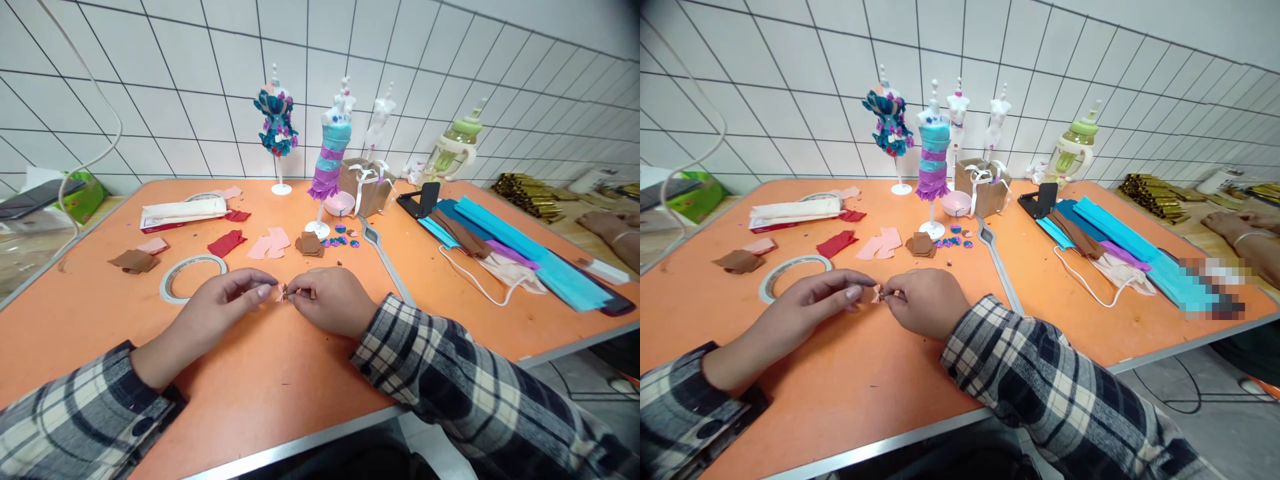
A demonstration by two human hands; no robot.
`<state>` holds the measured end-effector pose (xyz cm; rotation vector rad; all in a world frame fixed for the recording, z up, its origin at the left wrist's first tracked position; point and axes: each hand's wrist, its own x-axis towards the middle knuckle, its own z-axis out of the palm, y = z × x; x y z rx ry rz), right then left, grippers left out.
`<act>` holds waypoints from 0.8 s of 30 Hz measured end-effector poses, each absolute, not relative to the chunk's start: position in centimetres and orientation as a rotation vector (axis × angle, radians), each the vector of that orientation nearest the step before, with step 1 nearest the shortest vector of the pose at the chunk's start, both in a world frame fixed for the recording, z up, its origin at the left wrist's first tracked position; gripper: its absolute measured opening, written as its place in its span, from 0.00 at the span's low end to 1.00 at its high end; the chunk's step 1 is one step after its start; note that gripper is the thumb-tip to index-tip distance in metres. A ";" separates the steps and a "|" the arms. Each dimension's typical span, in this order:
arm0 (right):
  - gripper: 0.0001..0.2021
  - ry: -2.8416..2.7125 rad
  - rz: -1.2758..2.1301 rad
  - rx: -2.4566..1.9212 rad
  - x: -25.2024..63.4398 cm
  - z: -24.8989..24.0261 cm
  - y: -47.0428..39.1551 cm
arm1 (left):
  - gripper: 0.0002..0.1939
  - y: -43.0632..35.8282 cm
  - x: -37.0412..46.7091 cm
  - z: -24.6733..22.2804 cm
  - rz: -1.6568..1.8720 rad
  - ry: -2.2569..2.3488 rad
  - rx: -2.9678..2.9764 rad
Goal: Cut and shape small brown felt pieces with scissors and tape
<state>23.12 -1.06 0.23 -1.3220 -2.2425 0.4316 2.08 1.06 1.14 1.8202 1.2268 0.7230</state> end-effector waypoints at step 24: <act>0.08 -1.948 0.867 -1.386 22.9 0.3 -0.8 | 0.09 0.8 2.0 0.8 0.855 1.214 1.599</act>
